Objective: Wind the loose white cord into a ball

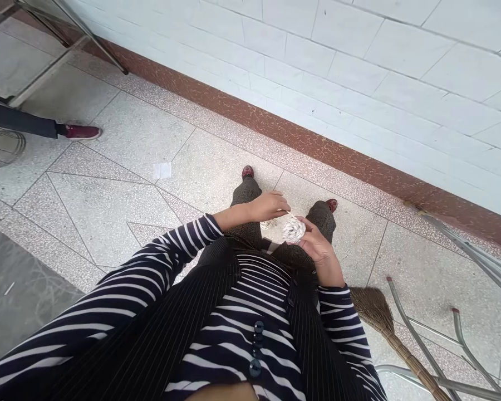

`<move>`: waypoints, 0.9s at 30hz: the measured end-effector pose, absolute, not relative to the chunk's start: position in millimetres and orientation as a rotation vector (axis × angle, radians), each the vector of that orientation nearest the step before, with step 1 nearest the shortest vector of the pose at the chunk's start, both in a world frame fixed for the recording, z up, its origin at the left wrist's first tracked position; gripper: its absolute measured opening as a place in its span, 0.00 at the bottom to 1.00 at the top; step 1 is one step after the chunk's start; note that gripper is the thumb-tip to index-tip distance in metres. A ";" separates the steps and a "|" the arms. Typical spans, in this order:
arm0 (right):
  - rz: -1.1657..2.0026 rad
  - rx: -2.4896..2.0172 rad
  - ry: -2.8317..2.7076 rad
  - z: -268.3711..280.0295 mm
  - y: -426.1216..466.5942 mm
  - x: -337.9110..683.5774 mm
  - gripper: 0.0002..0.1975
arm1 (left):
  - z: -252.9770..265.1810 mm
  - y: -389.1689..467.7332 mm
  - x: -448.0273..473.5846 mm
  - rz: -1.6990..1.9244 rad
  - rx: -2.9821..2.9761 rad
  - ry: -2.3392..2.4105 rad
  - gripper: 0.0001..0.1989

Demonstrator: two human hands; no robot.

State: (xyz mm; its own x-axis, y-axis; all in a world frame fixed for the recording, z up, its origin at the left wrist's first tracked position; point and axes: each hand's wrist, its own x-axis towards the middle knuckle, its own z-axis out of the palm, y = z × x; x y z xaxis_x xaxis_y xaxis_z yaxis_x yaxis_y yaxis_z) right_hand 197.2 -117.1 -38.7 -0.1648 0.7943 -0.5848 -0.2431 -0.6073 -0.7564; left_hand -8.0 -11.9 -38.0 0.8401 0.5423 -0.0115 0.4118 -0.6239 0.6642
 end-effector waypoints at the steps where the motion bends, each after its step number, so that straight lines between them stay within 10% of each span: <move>1: 1.831 -1.353 -0.640 -32.5 -115.8 202.7 0.28 | -42.3 -11.8 -7.8 0.283 2.217 0.740 0.11; 10: 1.622 -1.243 -0.474 4.6 -90.9 218.1 0.25 | -59.1 -18.6 -0.1 0.435 1.452 0.805 0.17; 23: 1.676 -1.101 -0.554 -0.2 -101.7 237.6 0.29 | -68.4 -7.1 -24.3 0.313 2.085 1.125 0.10; 27: 1.582 -1.200 -0.551 3.8 -93.0 215.8 0.22 | -69.6 -16.9 -1.0 0.410 2.057 0.948 0.26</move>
